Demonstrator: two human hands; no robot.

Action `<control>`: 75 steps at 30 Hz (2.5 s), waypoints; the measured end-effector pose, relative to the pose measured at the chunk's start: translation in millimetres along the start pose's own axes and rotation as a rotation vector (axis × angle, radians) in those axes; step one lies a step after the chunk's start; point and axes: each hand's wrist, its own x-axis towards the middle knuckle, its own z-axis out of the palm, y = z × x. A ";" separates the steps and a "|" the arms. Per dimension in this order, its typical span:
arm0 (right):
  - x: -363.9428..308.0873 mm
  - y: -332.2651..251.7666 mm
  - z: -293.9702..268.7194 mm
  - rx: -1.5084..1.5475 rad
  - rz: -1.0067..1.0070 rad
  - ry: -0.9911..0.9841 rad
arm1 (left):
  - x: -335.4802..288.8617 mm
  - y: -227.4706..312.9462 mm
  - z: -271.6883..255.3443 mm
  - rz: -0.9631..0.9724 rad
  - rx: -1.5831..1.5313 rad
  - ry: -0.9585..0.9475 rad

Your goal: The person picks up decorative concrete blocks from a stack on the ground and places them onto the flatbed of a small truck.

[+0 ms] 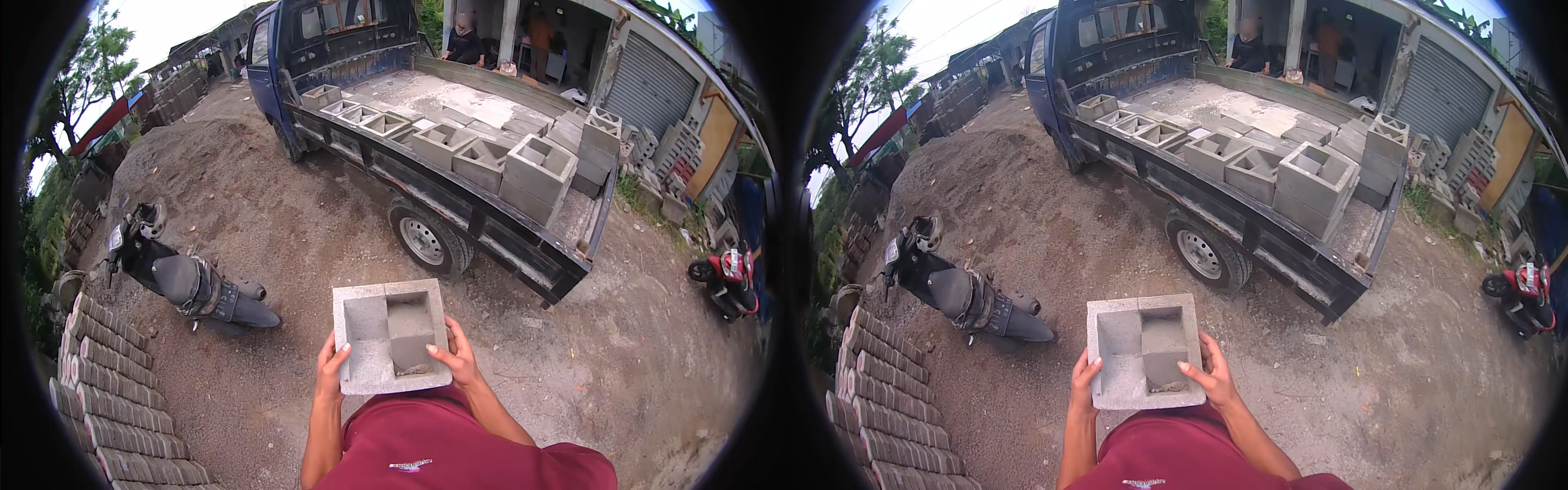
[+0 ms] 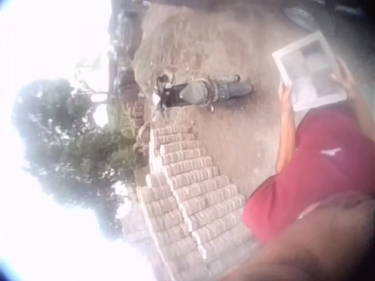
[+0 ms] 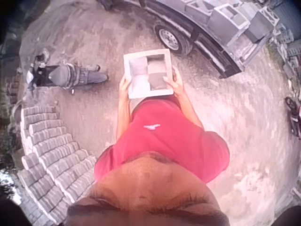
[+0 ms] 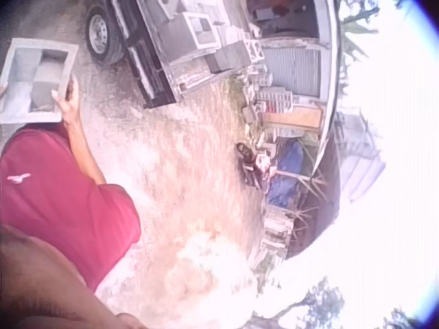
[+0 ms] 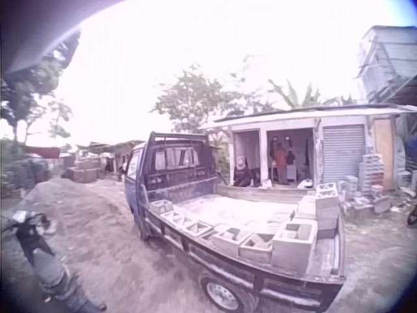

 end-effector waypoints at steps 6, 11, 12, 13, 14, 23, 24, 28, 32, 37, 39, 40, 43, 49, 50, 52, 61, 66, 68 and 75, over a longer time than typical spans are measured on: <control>212.7 -0.6 5.4 0.003 -0.074 -0.126 | 187.7 26.2 -1.7 0.015 -0.110 0.095; 335.0 -9.4 12.4 -0.127 -0.227 -0.317 | 314.1 74.2 -0.5 -0.017 -0.221 0.053; 356.6 -12.1 12.6 -0.181 -0.173 -0.328 | 340.0 81.3 -2.3 -0.019 -0.244 0.052; 377.2 -15.5 17.6 -0.233 -0.196 -0.344 | 362.9 91.2 -5.5 -0.016 -0.234 0.039; 398.6 -20.3 20.7 -0.291 -0.223 -0.353 | 389.7 99.2 -5.9 -0.015 -0.227 0.017; 589.4 -18.6 45.9 -0.406 -0.248 -0.186 | 648.9 169.9 4.7 -0.149 -0.116 -0.213; 608.8 -13.2 48.6 -0.429 -0.270 -0.138 | 675.2 178.6 6.6 -0.167 -0.093 -0.249; 679.0 -5.4 75.8 -0.353 -0.380 0.152 | 779.4 208.9 32.1 -0.244 -0.023 -0.400; 736.4 -25.9 84.4 -0.231 -0.410 0.404 | 848.0 204.4 51.1 -0.333 0.073 -0.459; 797.4 -50.4 50.9 -0.194 -0.421 0.500 | 924.7 183.1 65.5 -0.362 0.205 -0.717; 813.6 -64.0 40.3 -0.122 -0.368 0.521 | 944.0 166.6 72.0 -0.312 0.256 -0.770; 822.2 -70.4 30.3 -0.137 -0.356 0.525 | 954.0 156.6 77.1 -0.272 0.276 -0.794; 845.6 -91.8 0.3 -0.123 -0.285 0.546 | 975.6 114.7 91.2 -0.258 0.065 -0.792; 893.2 -116.9 -56.2 -0.099 -0.156 0.662 | 1046.0 112.3 187.8 -0.181 0.244 -0.968; 898.4 -119.0 -67.1 -0.175 -0.168 0.658 | 1057.3 113.4 205.2 -0.221 0.265 -0.984; 907.2 -129.9 -84.9 -0.334 -0.169 0.627 | 1081.0 107.8 235.6 -0.288 0.256 -0.999; 959.9 -161.4 -216.0 -0.444 -0.223 0.771 | 1167.1 41.8 391.6 -0.319 0.317 -1.130; 997.9 -188.3 -327.8 -0.509 -0.286 0.861 | 1203.4 -14.0 498.4 -0.365 0.331 -1.094; 1013.4 -197.1 -378.1 -0.486 -0.300 0.921 | 1216.6 -46.9 537.2 -0.388 0.325 -1.070; 1055.5 -216.2 -500.1 -0.525 -0.218 1.029 | 1272.9 -159.7 624.6 -0.445 0.403 -1.005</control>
